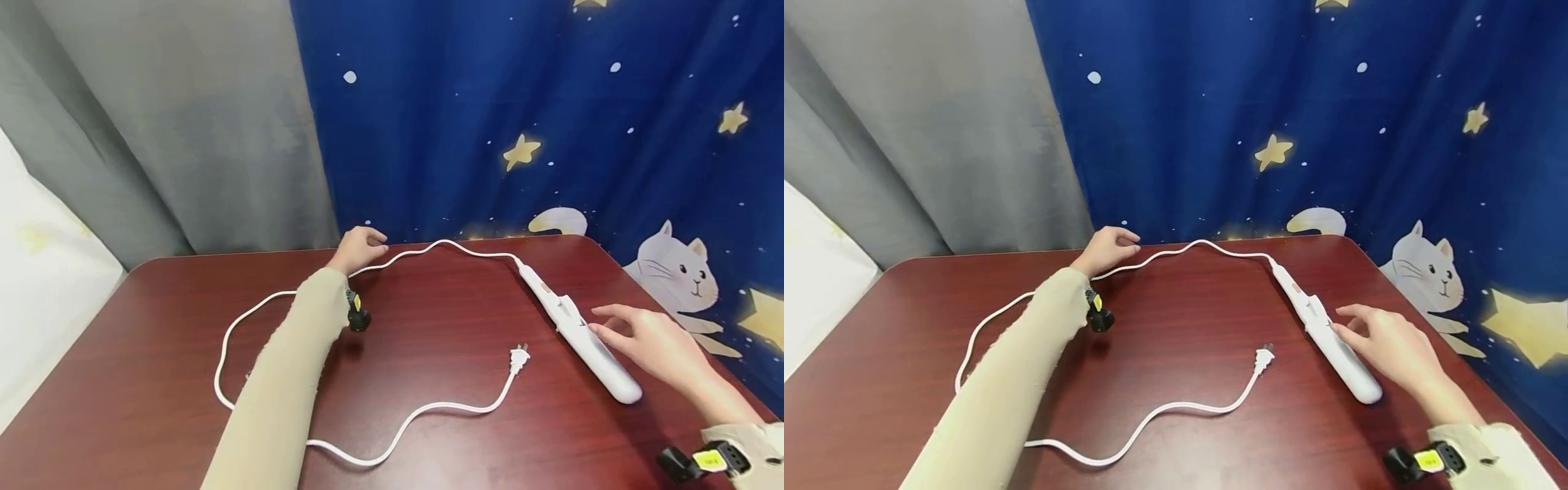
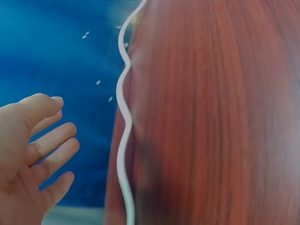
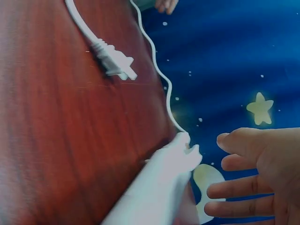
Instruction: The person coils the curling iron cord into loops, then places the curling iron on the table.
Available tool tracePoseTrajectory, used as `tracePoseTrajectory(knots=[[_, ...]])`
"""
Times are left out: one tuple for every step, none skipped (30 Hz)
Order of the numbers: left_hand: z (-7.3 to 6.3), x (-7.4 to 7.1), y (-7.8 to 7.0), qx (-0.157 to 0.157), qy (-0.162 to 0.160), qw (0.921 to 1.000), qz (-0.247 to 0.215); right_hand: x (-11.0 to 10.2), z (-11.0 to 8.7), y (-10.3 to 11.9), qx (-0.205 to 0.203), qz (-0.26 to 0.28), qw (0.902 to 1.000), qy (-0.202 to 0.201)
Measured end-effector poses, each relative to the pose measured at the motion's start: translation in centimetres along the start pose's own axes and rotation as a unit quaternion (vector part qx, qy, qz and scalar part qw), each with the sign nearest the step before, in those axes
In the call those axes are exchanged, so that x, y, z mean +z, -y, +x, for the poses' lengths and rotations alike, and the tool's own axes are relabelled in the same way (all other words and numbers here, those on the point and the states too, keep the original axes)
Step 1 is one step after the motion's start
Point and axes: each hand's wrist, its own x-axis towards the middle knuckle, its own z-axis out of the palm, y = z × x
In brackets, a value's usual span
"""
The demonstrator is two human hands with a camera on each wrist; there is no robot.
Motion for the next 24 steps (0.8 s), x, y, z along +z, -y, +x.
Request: tracePoseTrajectory(knots=[[0.2,0.4,0.0,-0.001,0.003,1.0,0.0,0.2,-0.1,0.0,0.006,0.0,1.0,0.0],[0.3,0.8,0.0,-0.003,0.003,1.0,0.0,0.5,-0.2,0.0,0.013,0.0,0.9999,0.002],[0.5,1.2,0.0,-0.006,0.004,1.0,0.001,0.7,-0.2,0.0,0.021,0.0,0.9998,0.004],[0.7,1.6,0.1,-0.008,0.003,1.0,0.003,0.9,-0.3,0.0,0.029,0.0,0.9996,0.008],[0.9,1.9,0.1,-0.013,-0.001,0.9999,0.006,1.1,-0.3,0.0,0.035,0.001,0.9993,0.013],[1.1,2.2,0.2,-0.018,-0.004,0.9998,0.009,1.3,-0.3,0.1,0.04,0.003,0.999,0.018],[1.4,2.5,0.3,-0.024,-0.007,0.9996,0.012,1.5,-0.3,0.0,0.045,0.006,0.9987,0.023],[1.6,2.7,0.3,-0.034,-0.01,0.9993,0.016,1.6,-0.2,0.0,0.049,0.01,0.9983,0.029],[1.7,2.9,0.3,-0.045,-0.013,0.9987,0.02,1.8,-0.2,0.0,0.05,0.013,0.9982,0.031],[1.9,3.1,0.3,-0.054,-0.015,0.9982,0.022,1.9,-0.1,0.0,0.05,0.015,0.9981,0.034],[2.0,3.3,0.2,-0.063,-0.014,0.9977,0.023,2.0,0.0,0.0,0.05,0.017,0.998,0.035],[2.2,3.5,0.2,-0.07,-0.012,0.9972,0.023,2.1,0.1,-0.1,0.05,0.018,0.998,0.034],[2.4,3.8,0.2,-0.079,-0.01,0.9965,0.024,2.1,0.1,-0.1,0.05,0.018,0.998,0.035],[2.5,4.0,0.3,-0.087,-0.007,0.9959,0.026,2.2,0.2,-0.2,0.051,0.019,0.998,0.034],[2.7,4.3,0.3,-0.092,-0.003,0.9954,0.028,2.2,0.2,-0.2,0.052,0.02,0.9979,0.033],[2.8,4.6,0.3,-0.096,-0.001,0.995,0.028,2.3,0.2,-0.3,0.055,0.022,0.9977,0.033],[3.0,4.9,0.4,-0.1,0.0,0.9945,0.03,2.4,0.3,-0.4,0.057,0.026,0.9975,0.033],[3.1,5.2,0.5,-0.103,-0.001,0.9941,0.033,2.5,0.3,-0.5,0.059,0.027,0.9974,0.031],[3.2,5.4,0.5,-0.107,-0.001,0.9936,0.036,2.7,0.3,-0.6,0.061,0.03,0.9972,0.03],[3.4,5.7,0.6,-0.108,-0.002,0.9934,0.04,2.8,0.3,-0.7,0.063,0.033,0.997,0.029],[3.5,5.9,0.6,-0.11,-0.004,0.9931,0.039,2.9,0.4,-0.8,0.066,0.035,0.9968,0.029],[3.6,6.2,0.6,-0.113,-0.009,0.9928,0.038,3.1,0.4,-0.9,0.069,0.036,0.9966,0.028],[3.7,6.4,0.7,-0.116,-0.014,0.9925,0.038,3.2,0.4,-1.0,0.073,0.036,0.9963,0.028],[3.8,6.7,0.7,-0.119,-0.018,0.9921,0.037,3.3,0.4,-1.1,0.078,0.035,0.9959,0.029]])
